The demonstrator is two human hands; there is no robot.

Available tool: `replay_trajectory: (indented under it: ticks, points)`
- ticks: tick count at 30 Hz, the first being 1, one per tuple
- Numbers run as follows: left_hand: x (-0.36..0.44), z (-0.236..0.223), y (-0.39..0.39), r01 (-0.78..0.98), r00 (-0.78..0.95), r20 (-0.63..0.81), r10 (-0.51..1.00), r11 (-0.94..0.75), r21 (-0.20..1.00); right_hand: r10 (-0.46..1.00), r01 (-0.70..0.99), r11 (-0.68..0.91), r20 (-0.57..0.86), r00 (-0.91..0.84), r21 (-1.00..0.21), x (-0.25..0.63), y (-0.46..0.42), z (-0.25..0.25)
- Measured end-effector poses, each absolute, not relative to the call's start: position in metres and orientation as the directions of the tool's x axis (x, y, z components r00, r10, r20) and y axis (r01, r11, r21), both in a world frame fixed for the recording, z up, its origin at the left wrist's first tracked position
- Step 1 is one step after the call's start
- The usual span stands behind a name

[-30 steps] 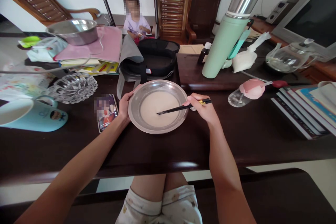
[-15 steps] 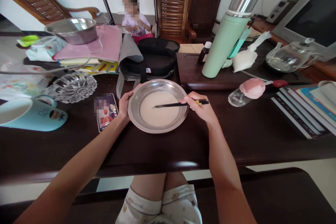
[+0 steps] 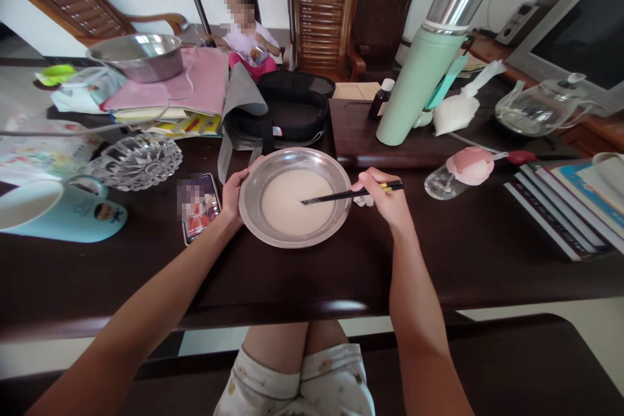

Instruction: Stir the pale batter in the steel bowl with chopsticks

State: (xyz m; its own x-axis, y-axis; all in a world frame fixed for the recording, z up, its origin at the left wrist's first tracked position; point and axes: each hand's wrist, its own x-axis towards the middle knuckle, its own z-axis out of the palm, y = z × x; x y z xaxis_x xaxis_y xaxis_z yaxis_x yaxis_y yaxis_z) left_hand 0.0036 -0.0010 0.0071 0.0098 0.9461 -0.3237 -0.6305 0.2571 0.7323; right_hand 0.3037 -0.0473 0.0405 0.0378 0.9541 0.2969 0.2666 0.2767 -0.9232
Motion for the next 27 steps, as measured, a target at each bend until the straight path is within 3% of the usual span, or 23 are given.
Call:
replay_trajectory:
  ticks: [5,10,16,21,27]
  points:
    - [0.005,0.0115,-0.003,-0.63,-0.004,-0.355,0.935,0.273,0.727,0.959,0.29,0.283,0.267,-0.096,-0.914,0.3011,-0.0465,0.039]
    - [0.0042,0.0094,-0.0022,-0.64,0.011,-0.334,0.943,0.263,0.722,0.955,0.282,0.278,0.297,0.027,-0.918,0.303,-0.0475,0.0406]
    - [0.0027,0.0065,-0.0016,-0.632,0.019,-0.338,0.941,0.273,0.725,0.955,0.303,0.295,0.27,-0.121,-0.906,0.301,-0.0475,0.0421]
    - [0.0016,0.0027,-0.0003,-0.632,0.014,-0.323,0.946,0.259,0.731,0.957,0.266,0.267,0.286,0.035,-0.926,0.3037,-0.0472,0.0417]
    - [0.0015,0.0035,-0.0005,-0.623,0.013,-0.33,0.944,0.266,0.735,0.96,0.296,0.28,0.264,-0.094,-0.913,0.3005,-0.0469,0.0412]
